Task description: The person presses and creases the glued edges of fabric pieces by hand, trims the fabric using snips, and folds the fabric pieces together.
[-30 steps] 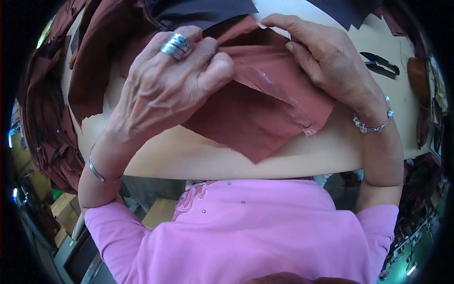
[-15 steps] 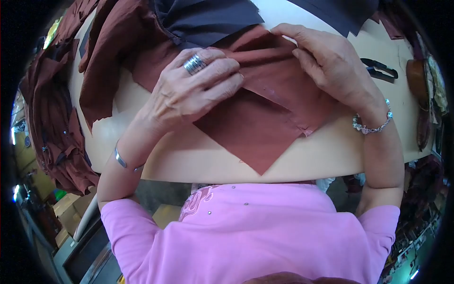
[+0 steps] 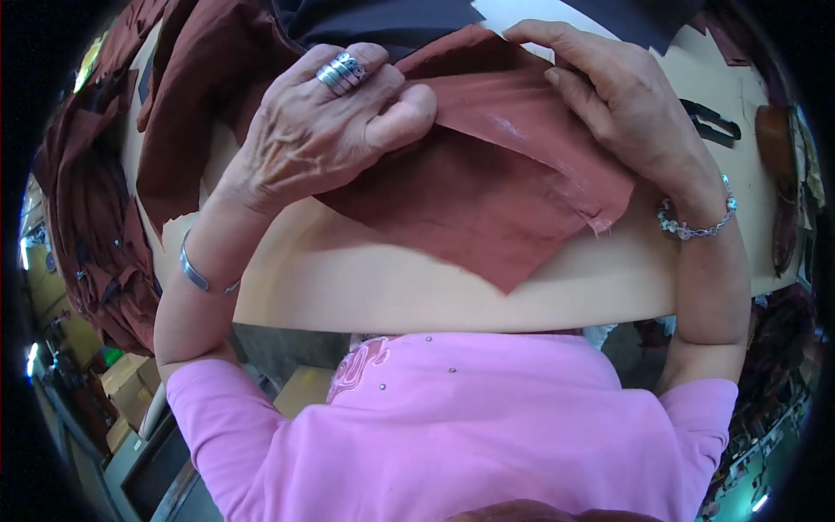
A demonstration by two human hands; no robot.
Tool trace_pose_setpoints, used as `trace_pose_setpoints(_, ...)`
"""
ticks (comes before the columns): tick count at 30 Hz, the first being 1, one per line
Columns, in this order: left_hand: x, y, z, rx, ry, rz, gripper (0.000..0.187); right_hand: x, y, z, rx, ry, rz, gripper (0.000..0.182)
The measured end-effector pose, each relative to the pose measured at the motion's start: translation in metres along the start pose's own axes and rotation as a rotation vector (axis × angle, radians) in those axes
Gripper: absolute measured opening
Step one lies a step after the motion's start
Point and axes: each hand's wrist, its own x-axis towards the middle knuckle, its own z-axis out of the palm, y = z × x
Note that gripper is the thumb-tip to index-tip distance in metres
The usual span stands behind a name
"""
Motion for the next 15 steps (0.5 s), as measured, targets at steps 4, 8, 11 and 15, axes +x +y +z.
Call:
trace_pose_setpoints(4,0.001,0.002,-0.006,-0.086,-0.106,-0.055,0.021,0.0,0.0,-0.006,-0.026,-0.076,0.093,0.041)
trace_pose_setpoints(8,-0.006,-0.005,0.003,-0.086,-0.091,-0.046,0.018,0.0,0.002,-0.002,-0.055,-0.007,-0.029,0.039)
trace_pose_setpoints(11,-0.008,-0.007,0.001,-0.06,-0.124,0.003,0.018,0.008,-0.004,-0.008,-0.099,-0.024,-0.09,0.036)
trace_pose_setpoints(15,-0.007,-0.007,-0.005,-0.025,-0.236,0.012,0.026,0.006,-0.002,-0.008,-0.058,-0.03,-0.05,0.035)
